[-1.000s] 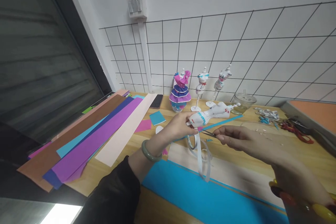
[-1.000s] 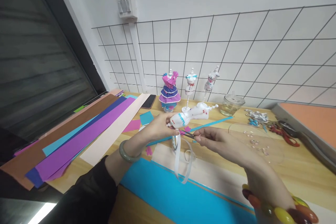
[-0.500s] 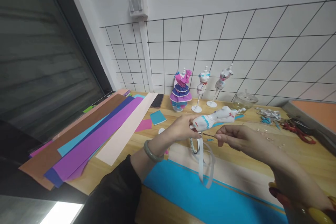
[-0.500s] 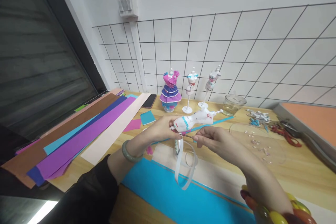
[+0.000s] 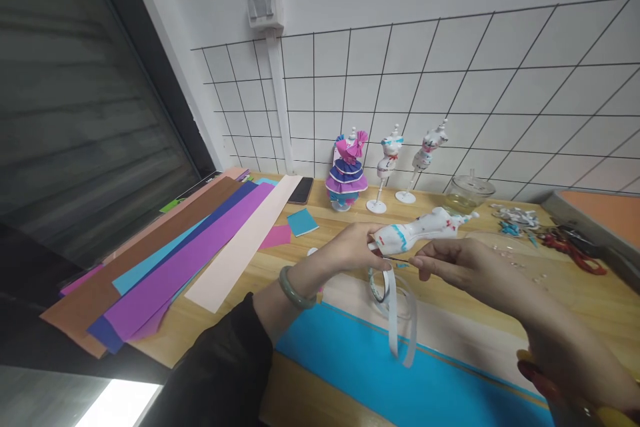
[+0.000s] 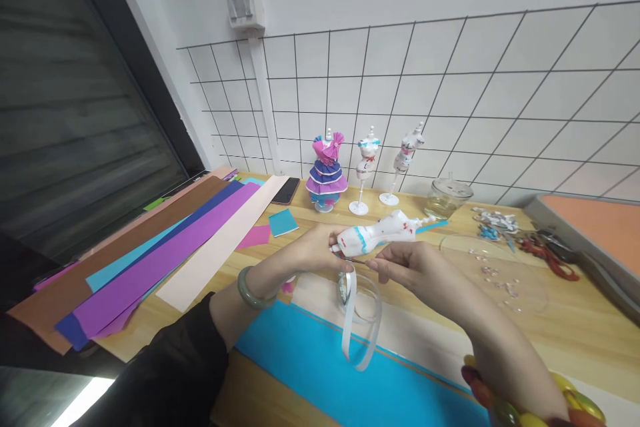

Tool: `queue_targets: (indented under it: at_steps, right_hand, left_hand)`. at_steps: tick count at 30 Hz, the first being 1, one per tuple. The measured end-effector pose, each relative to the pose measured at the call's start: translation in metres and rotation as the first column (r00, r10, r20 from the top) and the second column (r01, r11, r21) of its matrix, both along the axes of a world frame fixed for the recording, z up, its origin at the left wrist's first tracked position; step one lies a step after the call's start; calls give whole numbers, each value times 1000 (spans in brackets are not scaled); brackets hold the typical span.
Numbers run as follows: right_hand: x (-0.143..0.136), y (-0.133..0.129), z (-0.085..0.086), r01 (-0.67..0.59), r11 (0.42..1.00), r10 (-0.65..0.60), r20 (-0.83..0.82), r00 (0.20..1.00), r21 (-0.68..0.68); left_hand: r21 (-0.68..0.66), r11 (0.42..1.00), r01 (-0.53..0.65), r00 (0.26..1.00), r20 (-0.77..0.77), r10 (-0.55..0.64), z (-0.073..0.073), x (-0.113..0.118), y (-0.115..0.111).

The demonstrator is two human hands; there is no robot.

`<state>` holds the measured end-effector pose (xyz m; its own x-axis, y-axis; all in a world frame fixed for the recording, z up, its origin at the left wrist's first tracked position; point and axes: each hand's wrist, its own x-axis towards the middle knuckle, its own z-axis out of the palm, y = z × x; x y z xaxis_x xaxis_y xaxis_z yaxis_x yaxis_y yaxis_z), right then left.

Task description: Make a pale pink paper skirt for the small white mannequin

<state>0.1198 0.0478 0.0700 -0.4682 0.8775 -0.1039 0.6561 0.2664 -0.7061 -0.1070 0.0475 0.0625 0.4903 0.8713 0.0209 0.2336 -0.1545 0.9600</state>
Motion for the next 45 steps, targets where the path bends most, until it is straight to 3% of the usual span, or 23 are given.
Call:
queue_targets:
  at_steps: [13, 19, 26, 36, 42, 45]
  right_hand:
    - [1, 7, -2, -64, 998, 63, -39, 997, -25]
    - [-1, 5, 3, -59, 998, 59, 44, 997, 4]
    - [0, 3, 4, -104, 994, 104, 10, 994, -25]
    - [1, 3, 6, -56, 998, 59, 82, 995, -38]
    - [5, 0, 13, -37, 999, 36, 213, 976, 1]
    - [17, 3, 13, 36, 997, -53, 284, 957, 67]
  left_hand:
    - [-6, 1000, 5, 1000, -29, -6, -10, 4, 4]
    - [10, 999, 31, 1000, -5, -31, -10, 4, 3]
    - [6, 998, 59, 998, 3, -60, -20, 4, 11]
    - [31, 997, 66, 998, -7, -66, -19, 2, 10]
    - [-16, 999, -38, 999, 9, 39, -16, 2, 11]
    - [-46, 997, -67, 997, 47, 69, -12, 0, 11]
